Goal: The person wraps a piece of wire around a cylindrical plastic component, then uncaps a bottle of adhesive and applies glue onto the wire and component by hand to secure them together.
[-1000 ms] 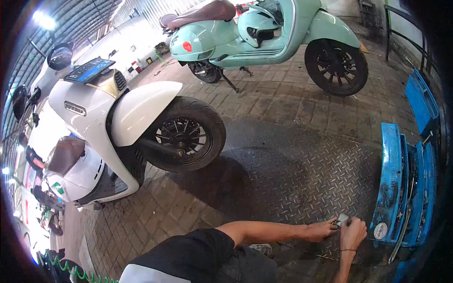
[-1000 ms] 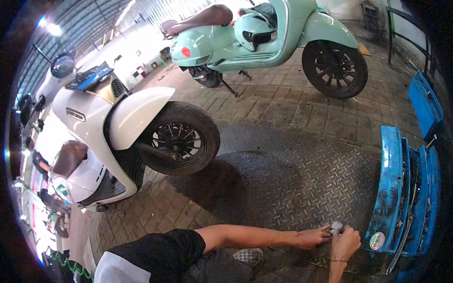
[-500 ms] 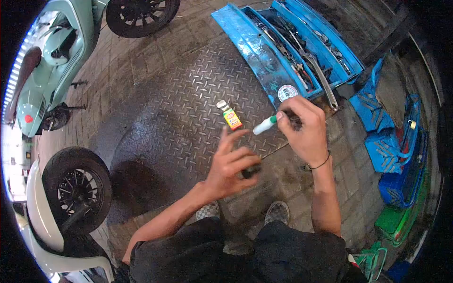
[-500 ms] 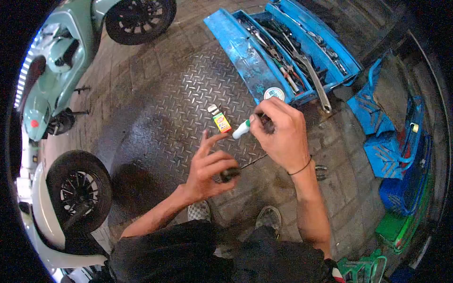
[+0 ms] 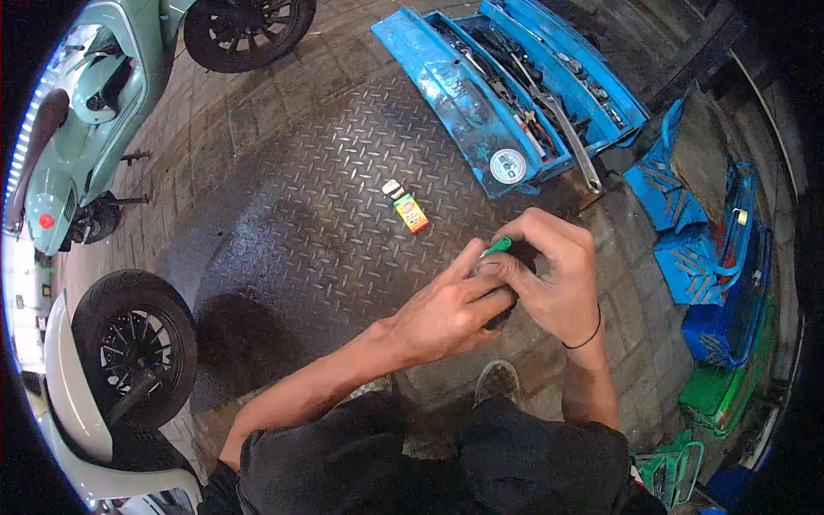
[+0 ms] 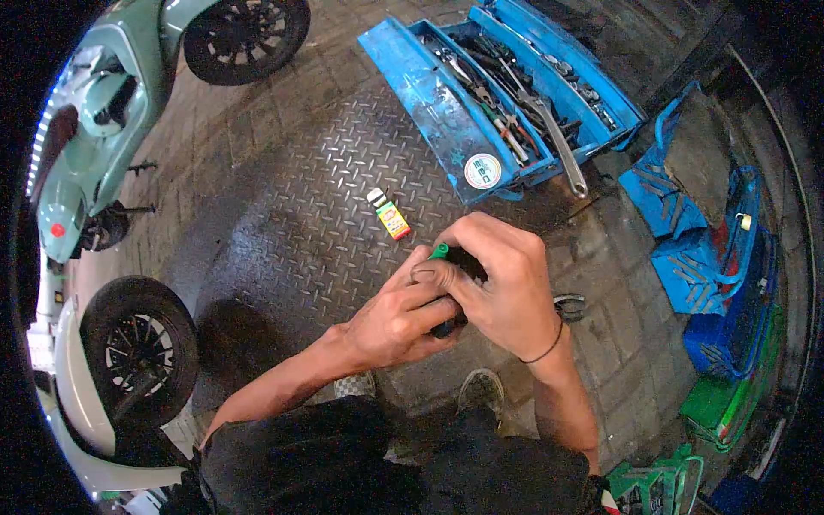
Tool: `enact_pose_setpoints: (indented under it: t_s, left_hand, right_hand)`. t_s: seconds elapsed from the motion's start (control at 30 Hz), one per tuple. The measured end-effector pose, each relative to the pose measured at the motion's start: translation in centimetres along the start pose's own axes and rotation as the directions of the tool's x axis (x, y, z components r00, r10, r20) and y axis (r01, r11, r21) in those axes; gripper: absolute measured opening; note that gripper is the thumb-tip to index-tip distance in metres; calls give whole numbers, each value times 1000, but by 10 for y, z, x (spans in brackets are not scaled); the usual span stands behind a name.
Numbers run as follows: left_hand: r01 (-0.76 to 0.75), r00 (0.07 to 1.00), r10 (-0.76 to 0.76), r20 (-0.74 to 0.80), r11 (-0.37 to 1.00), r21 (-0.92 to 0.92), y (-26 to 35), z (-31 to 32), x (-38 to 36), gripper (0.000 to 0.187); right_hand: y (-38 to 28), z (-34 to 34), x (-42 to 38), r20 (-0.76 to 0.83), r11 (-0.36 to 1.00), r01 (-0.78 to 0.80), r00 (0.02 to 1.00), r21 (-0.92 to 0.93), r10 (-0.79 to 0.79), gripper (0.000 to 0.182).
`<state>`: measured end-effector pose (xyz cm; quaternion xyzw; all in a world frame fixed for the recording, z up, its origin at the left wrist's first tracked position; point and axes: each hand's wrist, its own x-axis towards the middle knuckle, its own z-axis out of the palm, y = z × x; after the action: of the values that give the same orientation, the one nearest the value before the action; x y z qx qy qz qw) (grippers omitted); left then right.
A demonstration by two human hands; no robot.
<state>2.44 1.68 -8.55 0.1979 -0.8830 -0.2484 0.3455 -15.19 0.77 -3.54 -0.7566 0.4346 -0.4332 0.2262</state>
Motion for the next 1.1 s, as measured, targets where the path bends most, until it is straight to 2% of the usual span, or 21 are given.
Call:
enact_pose_setpoints:
  t_s: [0.13, 0.2, 0.43, 0.6, 0.63, 0.7, 0.73, 0.77, 0.8, 0.83, 0.87, 0.93, 0.97, 1.0, 1.07, 1.1]
  left_hand:
    - [48, 998, -46, 51, 998, -35, 6, -2, 2, 35]
    - [74, 995, -71, 63, 996, -51, 8, -1, 3, 36]
    - [-39, 999, 42, 16, 988, -152, 13, 2, 10, 39]
    - [-138, 990, 134, -33, 968, -211, 24, -2, 16, 42]
    - [-105, 994, 105, -8, 975, -197, 27, -5, 16, 41]
    - [-79, 996, 84, 16, 981, -178, 24, -10, 15, 39]
    - [-54, 986, 63, 155, 997, -60, 19, -10, 12, 33]
    - [-48, 959, 29, 282, 997, 60, 14, -8, 11, 27]
    - [-61, 962, 44, 270, 997, 53, 10, -2, 6, 27]
    - [-142, 934, 86, 347, 980, 139, 9, 5, 1, 23]
    - [-231, 897, 120, 425, 948, 219, 8, 11, -3, 18]
    - [-295, 879, 157, 451, 921, 254, 16, 10, 0, 18]
    - [-332, 857, 166, 489, 902, 276, 17, 11, 3, 19]
    - [-367, 834, 170, 526, 881, 297, 17, 11, 6, 21]
    - [-398, 823, 193, 534, 867, 299, 15, 12, 12, 23]
    - [-432, 803, 216, 556, 854, 292, 13, 13, 14, 22]
  right_hand:
    - [4, -4, 0, 57, 997, -19, 998, 79, 14, 16]
    - [6, -6, 1, 84, 987, 14, 996, 158, -28, 16]
    - [2, -23, 3, 168, 978, -1, 985, 208, -35, 14]
    - [5, -34, 8, 224, 934, 93, 958, 345, -178, 14]
    - [5, -36, 9, 225, 934, 94, 958, 344, -178, 14]
    - [3, -40, 15, 322, 971, 91, 933, 220, -160, 15]
    - [1, -42, 18, 327, 973, 90, 932, 213, -158, 15]
    - [-2, -46, 22, 523, 991, -92, 852, 98, 27, 15]
    - [-4, -50, 25, 666, 967, -247, 712, -59, 222, 15]
    - [-7, -53, 28, 754, 950, -239, 581, -201, 306, 23]
    - [-4, -55, 28, 743, 945, -238, 586, -224, 323, 23]
    - [8, -56, 22, 904, 951, -205, 314, -233, 289, 32]
    - [8, -59, 21, 918, 965, -229, 342, -127, 202, 38]
    - [6, -61, 23, 911, 964, -222, 349, -146, 218, 38]
    - [4, -64, 25, 907, 844, -411, 85, -345, 413, 38]
    - [9, -64, 20, 927, 890, -367, 148, -272, 345, 38]
